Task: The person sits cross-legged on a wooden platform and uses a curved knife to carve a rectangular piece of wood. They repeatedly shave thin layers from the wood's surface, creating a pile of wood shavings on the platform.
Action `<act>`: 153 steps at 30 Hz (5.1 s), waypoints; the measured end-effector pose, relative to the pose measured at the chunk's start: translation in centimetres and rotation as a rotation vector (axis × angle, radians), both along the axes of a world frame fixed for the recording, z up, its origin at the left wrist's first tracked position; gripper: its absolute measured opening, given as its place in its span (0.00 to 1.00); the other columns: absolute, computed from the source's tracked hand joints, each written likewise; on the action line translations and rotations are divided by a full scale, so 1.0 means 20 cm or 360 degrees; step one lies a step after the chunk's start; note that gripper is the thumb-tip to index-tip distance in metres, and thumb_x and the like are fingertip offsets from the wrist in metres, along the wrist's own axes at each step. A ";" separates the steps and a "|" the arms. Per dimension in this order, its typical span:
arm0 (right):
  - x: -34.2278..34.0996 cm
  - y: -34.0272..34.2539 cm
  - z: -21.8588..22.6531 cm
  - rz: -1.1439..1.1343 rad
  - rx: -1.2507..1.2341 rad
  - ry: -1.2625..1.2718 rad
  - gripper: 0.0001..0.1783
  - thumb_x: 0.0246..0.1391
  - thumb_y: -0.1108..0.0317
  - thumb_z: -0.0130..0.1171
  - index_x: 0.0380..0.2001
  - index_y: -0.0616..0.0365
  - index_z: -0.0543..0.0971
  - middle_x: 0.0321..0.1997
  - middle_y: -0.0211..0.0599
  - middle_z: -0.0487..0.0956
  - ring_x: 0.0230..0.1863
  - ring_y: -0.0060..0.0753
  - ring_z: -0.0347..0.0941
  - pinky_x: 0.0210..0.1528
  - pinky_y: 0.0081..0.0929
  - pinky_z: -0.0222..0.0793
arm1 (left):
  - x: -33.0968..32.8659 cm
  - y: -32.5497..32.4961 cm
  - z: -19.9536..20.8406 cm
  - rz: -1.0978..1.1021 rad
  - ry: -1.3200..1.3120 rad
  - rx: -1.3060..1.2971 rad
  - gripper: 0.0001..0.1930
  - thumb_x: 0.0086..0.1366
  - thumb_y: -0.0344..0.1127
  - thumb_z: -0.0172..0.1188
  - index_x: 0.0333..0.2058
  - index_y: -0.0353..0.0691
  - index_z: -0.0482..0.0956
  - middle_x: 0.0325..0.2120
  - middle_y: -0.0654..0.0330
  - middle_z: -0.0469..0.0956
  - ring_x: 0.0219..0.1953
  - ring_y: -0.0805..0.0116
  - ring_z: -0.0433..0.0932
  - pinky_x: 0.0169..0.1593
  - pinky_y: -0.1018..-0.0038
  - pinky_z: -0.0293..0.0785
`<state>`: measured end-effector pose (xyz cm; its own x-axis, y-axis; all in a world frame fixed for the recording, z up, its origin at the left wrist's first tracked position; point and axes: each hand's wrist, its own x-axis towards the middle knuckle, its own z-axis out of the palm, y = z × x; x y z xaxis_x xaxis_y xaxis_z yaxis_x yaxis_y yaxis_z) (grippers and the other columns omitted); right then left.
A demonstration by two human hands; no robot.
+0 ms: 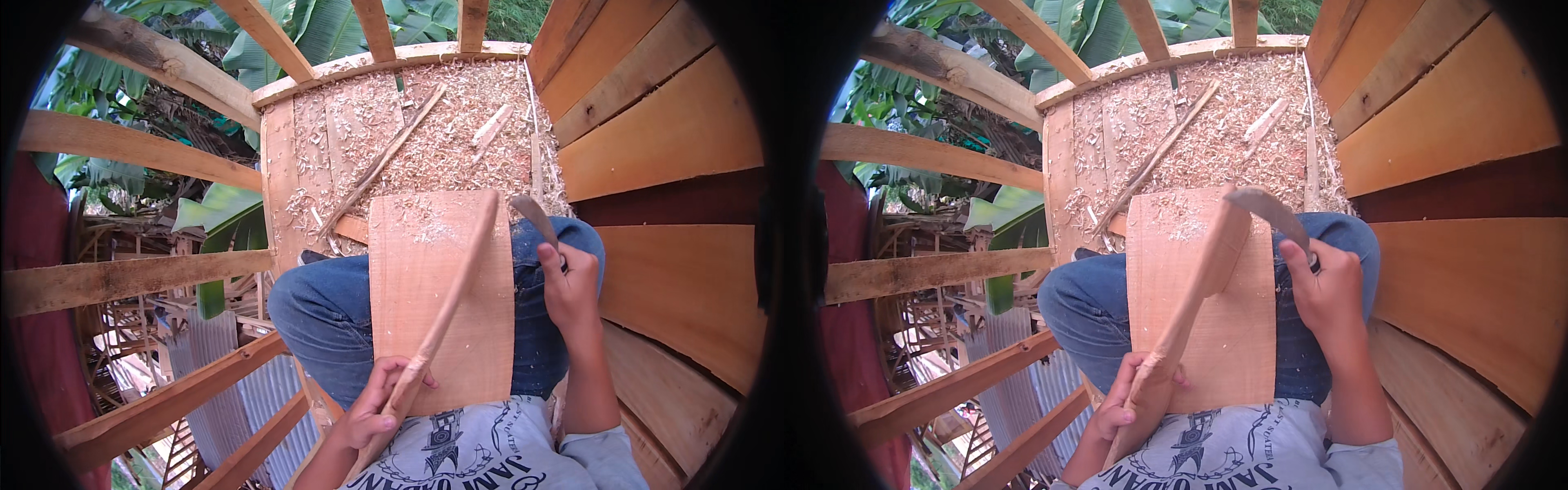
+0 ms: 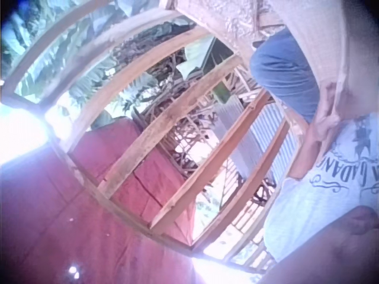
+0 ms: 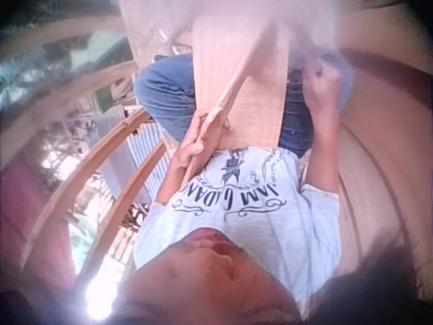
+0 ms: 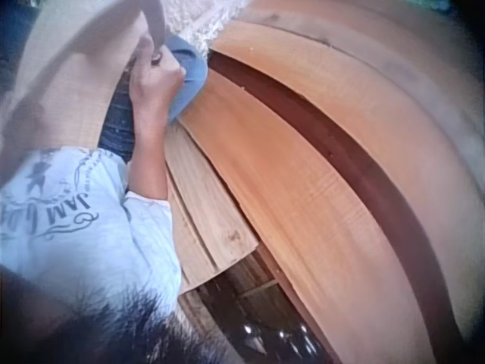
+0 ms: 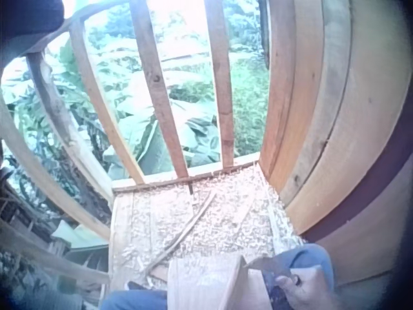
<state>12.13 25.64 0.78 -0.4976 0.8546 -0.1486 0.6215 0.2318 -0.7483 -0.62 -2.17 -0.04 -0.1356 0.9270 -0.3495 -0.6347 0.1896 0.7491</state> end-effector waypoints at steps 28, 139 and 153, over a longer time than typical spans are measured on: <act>0.05 -0.26 0.04 0.0688 0.0014 0.0010 0.24 0.49 0.49 0.64 0.19 0.62 0.78 0.18 0.46 0.75 0.21 0.48 0.75 0.23 0.36 0.70 | -0.11 0.05 0.08 -0.0362 0.0311 -0.0069 0.46 0.53 0.49 0.60 0.62 0.34 0.45 0.52 0.48 0.66 0.60 0.59 0.62 0.64 0.64 0.50; 0.15 -0.28 0.07 0.0663 -0.0041 -0.0486 0.27 0.48 0.45 0.63 0.17 0.62 0.76 0.14 0.48 0.72 0.18 0.52 0.72 0.21 0.36 0.66 | -0.05 0.16 0.23 -0.0488 0.1928 -0.0453 0.41 0.44 0.41 0.62 0.57 0.29 0.59 0.46 0.40 0.65 0.52 0.45 0.65 0.63 0.42 0.41; 0.11 -0.18 0.04 0.0635 0.0654 -0.0856 0.33 0.46 0.38 0.61 0.12 0.60 0.72 0.11 0.45 0.71 0.16 0.50 0.72 0.19 0.40 0.66 | 0.02 0.13 0.15 -0.0361 0.2037 -0.0354 0.42 0.42 0.39 0.62 0.57 0.27 0.60 0.46 0.39 0.62 0.50 0.44 0.63 0.57 0.50 0.52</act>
